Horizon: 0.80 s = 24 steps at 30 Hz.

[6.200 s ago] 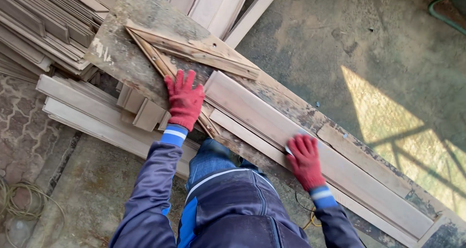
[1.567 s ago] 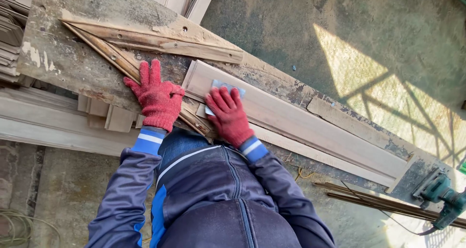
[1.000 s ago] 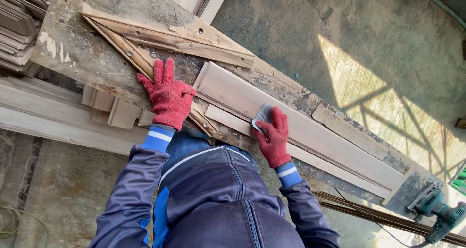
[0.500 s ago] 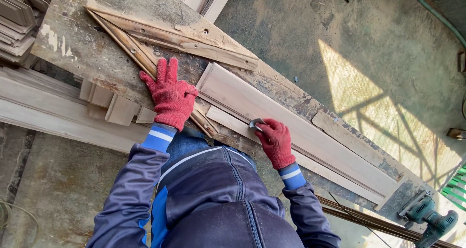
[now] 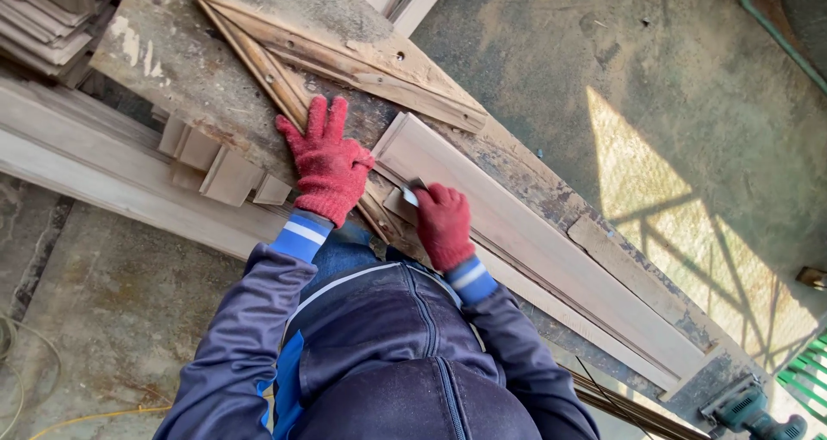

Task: Sanding wooden planks using an electric orbital sander and a manual sanding sponge.

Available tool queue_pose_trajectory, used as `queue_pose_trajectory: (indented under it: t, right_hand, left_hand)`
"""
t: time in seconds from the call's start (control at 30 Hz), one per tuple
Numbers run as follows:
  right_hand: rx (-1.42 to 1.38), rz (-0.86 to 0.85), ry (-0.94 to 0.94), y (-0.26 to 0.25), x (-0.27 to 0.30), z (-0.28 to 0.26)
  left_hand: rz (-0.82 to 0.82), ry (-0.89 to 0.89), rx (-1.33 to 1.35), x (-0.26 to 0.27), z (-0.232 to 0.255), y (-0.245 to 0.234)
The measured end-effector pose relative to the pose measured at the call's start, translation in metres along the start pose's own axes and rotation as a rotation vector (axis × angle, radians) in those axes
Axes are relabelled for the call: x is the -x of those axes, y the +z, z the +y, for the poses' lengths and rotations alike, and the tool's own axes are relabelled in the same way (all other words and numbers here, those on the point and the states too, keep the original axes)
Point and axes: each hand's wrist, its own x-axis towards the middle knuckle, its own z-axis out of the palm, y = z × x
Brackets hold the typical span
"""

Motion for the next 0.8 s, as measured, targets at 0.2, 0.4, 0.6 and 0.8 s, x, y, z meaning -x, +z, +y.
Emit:
queue_pose_trajectory:
  t: [0.2,0.4,0.6,0.8]
  right_hand:
    - [-0.033,-0.005,-0.019,-0.020,-0.011,-0.002]
    - [0.012,-0.068,0.030,-0.001,-0.013,0.000]
    - [-0.048,-0.133,0.122,0.010,-0.055,-0.034]
    - [0.050,-0.075,0.019,-0.005,-0.031,-0.012]
  left_hand:
    - [-0.020,-0.008,-0.004,-0.003,0.003,-0.003]
    - [-0.092,-0.026,-0.010,-0.005,0.005,-0.010]
    - [-0.201,-0.076,-0.060,-0.005,0.009,-0.019]
    - [-0.168,-0.081,-0.006,-0.007,0.008,-0.022]
